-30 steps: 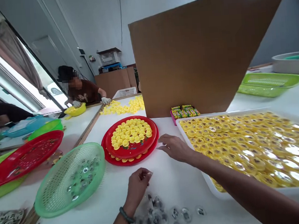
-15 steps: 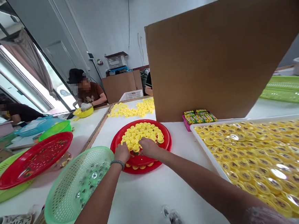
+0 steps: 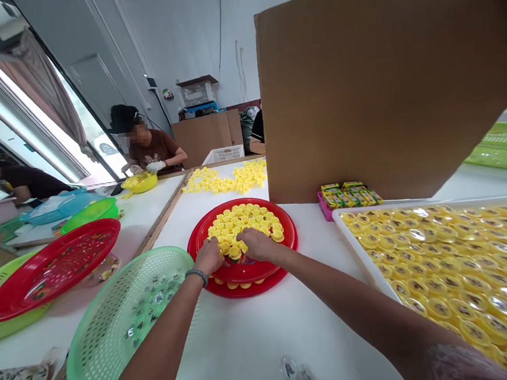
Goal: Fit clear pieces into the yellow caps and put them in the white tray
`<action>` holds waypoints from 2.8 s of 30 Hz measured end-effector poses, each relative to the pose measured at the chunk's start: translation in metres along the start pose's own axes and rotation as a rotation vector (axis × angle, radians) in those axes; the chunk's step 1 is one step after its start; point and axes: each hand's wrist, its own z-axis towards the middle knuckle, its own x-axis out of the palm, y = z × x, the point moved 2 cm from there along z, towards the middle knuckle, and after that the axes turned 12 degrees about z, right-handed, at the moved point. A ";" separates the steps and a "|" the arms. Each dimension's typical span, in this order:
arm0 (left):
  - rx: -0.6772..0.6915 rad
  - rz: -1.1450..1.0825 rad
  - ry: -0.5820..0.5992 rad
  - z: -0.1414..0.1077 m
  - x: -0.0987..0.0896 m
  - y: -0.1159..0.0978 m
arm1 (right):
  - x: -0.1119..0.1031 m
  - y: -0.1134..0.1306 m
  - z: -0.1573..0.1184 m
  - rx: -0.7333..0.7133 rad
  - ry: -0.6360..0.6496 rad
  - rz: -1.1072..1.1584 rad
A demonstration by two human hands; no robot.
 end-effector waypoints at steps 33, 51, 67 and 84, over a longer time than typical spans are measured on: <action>0.063 -0.044 0.093 -0.006 0.002 -0.038 | -0.011 -0.014 -0.019 0.175 0.054 -0.053; 0.102 -0.121 0.047 -0.016 0.007 -0.051 | -0.018 -0.044 -0.021 0.144 0.094 0.026; 0.070 -0.111 0.012 -0.016 0.009 -0.048 | -0.017 -0.025 -0.017 0.231 0.121 0.029; 0.139 -0.139 -0.037 -0.019 0.010 -0.044 | -0.001 -0.021 -0.013 0.178 0.109 0.100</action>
